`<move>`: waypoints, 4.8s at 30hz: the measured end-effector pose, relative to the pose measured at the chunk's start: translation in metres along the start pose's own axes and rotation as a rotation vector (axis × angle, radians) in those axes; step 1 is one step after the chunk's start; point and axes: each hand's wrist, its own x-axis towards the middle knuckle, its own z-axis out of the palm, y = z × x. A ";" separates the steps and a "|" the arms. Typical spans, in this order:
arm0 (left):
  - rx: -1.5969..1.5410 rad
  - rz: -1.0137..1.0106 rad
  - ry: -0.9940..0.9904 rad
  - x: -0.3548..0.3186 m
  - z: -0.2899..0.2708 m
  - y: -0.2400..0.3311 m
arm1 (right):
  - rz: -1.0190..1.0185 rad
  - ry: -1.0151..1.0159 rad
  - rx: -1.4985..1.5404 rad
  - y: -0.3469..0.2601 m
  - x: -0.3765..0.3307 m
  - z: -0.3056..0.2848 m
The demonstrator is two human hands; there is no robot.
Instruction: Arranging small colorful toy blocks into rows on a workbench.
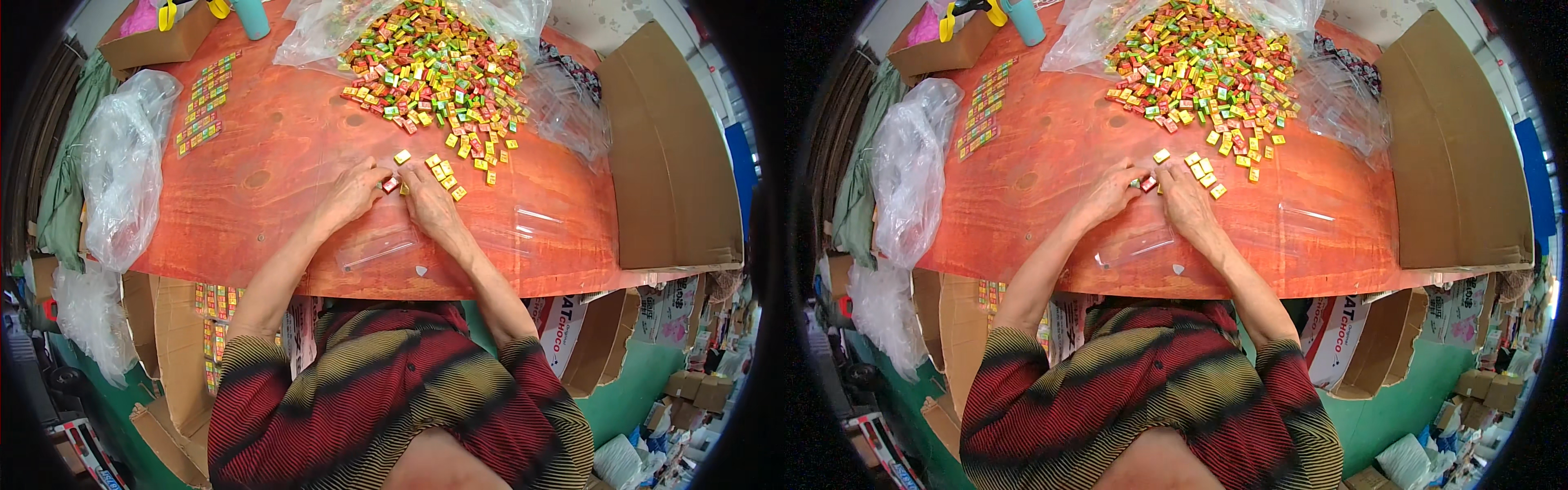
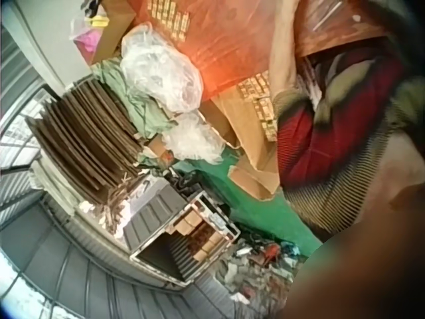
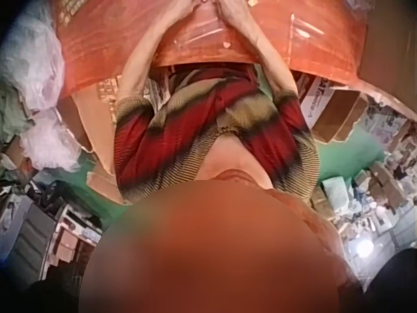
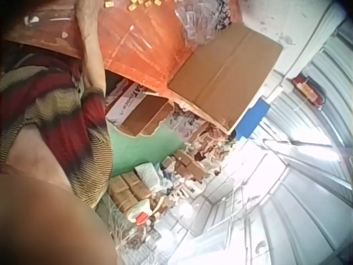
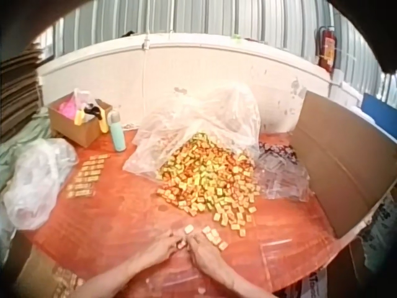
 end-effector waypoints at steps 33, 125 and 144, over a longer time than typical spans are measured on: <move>0.030 0.075 0.298 0.001 0.027 0.022 | 0.133 0.132 -0.311 -0.002 -0.001 0.004; 0.126 -0.004 0.331 -0.010 0.010 0.006 | 0.134 0.045 -0.132 -0.001 -0.013 -0.024; 0.107 -0.003 0.320 -0.022 0.008 0.006 | -0.040 0.048 -0.281 -0.003 0.001 -0.006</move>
